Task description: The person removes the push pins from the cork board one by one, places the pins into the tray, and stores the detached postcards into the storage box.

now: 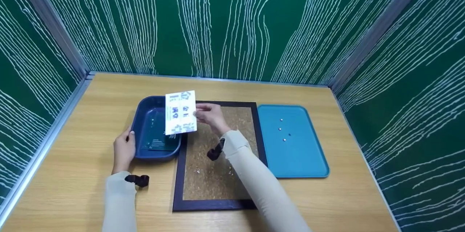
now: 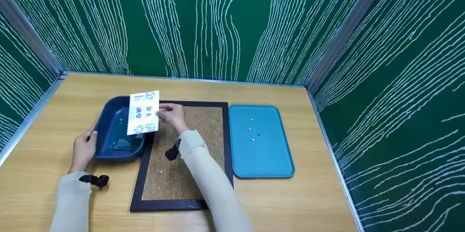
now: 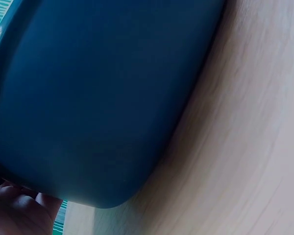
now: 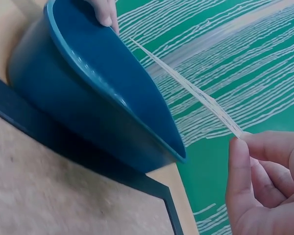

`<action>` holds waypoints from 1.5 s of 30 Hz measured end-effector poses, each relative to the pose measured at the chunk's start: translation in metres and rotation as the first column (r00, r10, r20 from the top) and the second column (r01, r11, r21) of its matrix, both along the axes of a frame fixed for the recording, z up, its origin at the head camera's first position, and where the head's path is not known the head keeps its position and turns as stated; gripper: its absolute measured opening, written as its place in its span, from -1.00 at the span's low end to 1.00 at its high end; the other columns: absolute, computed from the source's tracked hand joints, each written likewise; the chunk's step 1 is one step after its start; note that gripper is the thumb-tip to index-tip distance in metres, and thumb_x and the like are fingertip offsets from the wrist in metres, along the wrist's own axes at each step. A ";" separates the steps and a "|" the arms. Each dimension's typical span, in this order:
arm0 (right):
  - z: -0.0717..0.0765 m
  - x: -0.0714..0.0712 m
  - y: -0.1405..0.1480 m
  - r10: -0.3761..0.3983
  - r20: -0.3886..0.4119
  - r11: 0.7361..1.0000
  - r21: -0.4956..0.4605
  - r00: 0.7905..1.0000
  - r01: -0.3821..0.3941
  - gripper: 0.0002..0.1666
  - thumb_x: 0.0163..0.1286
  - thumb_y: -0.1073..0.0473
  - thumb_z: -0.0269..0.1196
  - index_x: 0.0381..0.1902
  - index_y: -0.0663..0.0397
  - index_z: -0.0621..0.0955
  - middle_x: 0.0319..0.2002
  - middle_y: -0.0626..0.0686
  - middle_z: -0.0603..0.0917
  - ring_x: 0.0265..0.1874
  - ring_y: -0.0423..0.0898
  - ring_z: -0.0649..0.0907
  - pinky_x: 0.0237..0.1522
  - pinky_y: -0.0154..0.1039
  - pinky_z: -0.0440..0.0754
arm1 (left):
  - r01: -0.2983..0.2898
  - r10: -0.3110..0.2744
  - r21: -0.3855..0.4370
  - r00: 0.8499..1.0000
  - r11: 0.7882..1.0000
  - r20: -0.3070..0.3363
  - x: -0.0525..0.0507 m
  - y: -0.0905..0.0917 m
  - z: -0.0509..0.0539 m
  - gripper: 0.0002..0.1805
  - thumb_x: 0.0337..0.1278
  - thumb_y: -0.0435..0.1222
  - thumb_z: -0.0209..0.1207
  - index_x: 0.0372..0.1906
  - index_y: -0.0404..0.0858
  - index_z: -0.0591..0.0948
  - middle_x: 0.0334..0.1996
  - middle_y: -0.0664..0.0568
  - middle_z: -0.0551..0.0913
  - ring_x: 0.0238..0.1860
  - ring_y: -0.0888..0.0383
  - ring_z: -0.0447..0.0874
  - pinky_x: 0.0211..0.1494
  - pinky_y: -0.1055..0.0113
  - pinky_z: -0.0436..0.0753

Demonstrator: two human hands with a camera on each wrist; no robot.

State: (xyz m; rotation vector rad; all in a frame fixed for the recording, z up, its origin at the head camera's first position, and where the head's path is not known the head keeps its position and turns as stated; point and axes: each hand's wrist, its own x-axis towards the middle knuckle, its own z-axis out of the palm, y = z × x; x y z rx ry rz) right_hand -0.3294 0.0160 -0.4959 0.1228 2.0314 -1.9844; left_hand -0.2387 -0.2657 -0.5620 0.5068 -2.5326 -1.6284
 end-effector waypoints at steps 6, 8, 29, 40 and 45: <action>-0.010 0.002 -0.019 0.012 0.011 1.000 -0.008 1.000 -0.012 -0.65 0.20 0.42 0.29 -0.02 0.20 0.66 -0.20 0.13 0.70 -0.33 -0.12 0.71 -0.04 -0.10 0.71 | -0.001 0.001 0.001 1.000 1.000 -0.006 0.001 0.000 -0.001 -0.48 0.53 -0.21 -0.27 0.45 -0.31 0.17 0.47 -0.19 0.13 0.50 -0.12 0.03 0.52 0.02 0.14; -0.014 0.002 -0.024 0.013 0.016 1.000 -0.008 1.000 -0.013 -0.65 0.19 0.43 0.29 -0.03 0.23 0.66 -0.19 0.15 0.71 -0.37 -0.13 0.70 -0.01 -0.05 0.69 | -0.003 0.003 0.008 1.000 1.000 -0.004 0.001 0.000 0.000 -0.48 0.53 -0.21 -0.26 0.46 -0.30 0.17 0.47 -0.18 0.13 0.50 -0.12 0.03 0.52 0.02 0.13; -0.033 0.012 -0.057 -0.005 0.043 1.000 -0.011 0.999 0.005 -0.68 0.16 0.45 0.30 -0.07 0.29 0.67 -0.31 0.09 0.72 -0.50 -0.21 0.65 -0.35 -0.38 0.73 | 0.002 -0.002 -0.005 1.000 1.000 -0.024 0.001 0.000 -0.001 -0.48 0.52 -0.22 -0.26 0.45 -0.32 0.18 0.46 -0.22 0.13 0.50 -0.16 0.02 0.53 0.02 0.10; -0.032 0.014 -0.062 0.002 0.054 0.999 -0.037 0.999 0.000 -0.66 0.16 0.48 0.28 -0.06 0.29 0.67 -0.30 0.10 0.73 -0.51 -0.21 0.67 -0.34 -0.35 0.74 | 0.001 -0.001 -0.005 0.999 1.000 -0.045 0.000 -0.001 -0.005 -0.48 0.52 -0.24 -0.25 0.44 -0.35 0.18 0.46 -0.22 0.13 0.50 -0.15 0.01 0.54 0.04 0.09; -0.033 0.014 -0.065 -0.007 0.043 0.999 -0.041 0.999 0.008 -0.63 0.15 0.50 0.27 -0.04 0.32 0.65 -0.31 0.08 0.71 -0.52 -0.23 0.66 -0.38 -0.36 0.73 | -0.002 0.000 -0.018 0.997 1.000 -0.076 0.000 0.000 -0.007 -0.49 0.51 -0.24 -0.23 0.43 -0.37 0.21 0.44 -0.23 0.18 0.49 -0.15 0.06 0.53 0.04 0.12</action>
